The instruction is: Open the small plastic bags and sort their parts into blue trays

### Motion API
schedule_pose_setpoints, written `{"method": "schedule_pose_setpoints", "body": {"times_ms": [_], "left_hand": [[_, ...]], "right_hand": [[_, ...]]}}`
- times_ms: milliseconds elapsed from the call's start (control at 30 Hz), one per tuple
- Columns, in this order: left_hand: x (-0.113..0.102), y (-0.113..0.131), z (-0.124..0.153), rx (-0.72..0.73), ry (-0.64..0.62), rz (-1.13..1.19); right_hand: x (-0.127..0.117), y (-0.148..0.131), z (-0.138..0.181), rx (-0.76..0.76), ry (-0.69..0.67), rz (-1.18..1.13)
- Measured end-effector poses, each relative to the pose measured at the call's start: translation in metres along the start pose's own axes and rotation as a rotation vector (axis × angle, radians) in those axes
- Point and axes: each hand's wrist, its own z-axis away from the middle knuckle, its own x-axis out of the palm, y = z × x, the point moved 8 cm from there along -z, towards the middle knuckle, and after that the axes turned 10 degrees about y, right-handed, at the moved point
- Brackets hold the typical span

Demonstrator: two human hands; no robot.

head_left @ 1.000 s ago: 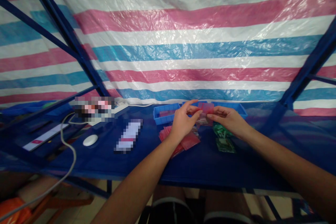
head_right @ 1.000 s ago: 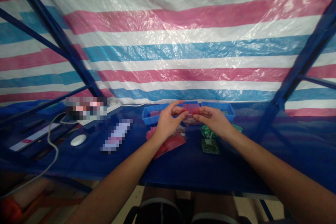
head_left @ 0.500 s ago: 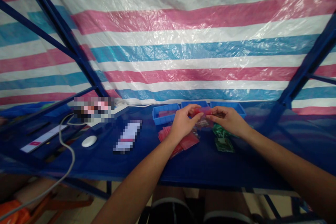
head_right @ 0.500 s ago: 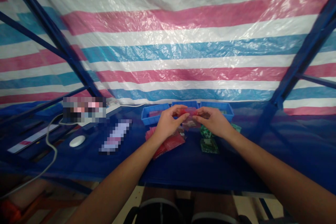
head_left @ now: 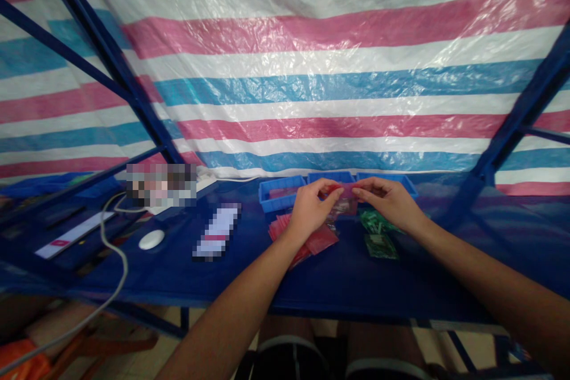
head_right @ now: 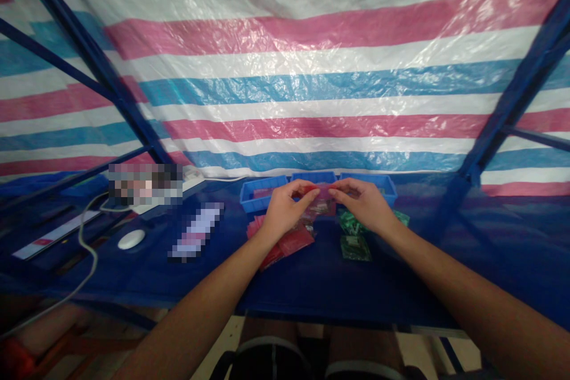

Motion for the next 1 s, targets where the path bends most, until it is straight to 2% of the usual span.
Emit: {"method": "schedule_pose_setpoints", "body": {"times_ms": [133,433,700,867,1000], "left_hand": [[-0.0013,0.0049,-0.0001,0.024,0.001,-0.005],[-0.0035,0.0077,-0.0015,0.029,0.015,0.039],[0.0023,0.0030,0.0005,-0.045,-0.027,0.175],[0.0023,0.0050,0.0019,-0.020,-0.022,0.080],[-0.0002,0.0062,0.0012,-0.022,-0.004,0.089]], "right_hand": [[-0.0025,0.0009,-0.0005,-0.004,0.010,0.062],[0.0007,-0.0028,0.0020,0.077,0.025,-0.118],[0.0032,-0.0011,0.0024,0.105,-0.012,-0.118],[0.0009,-0.0006,0.0018,0.119,0.014,-0.150],[0.0000,-0.0038,0.0009,0.085,0.029,-0.142]]}}
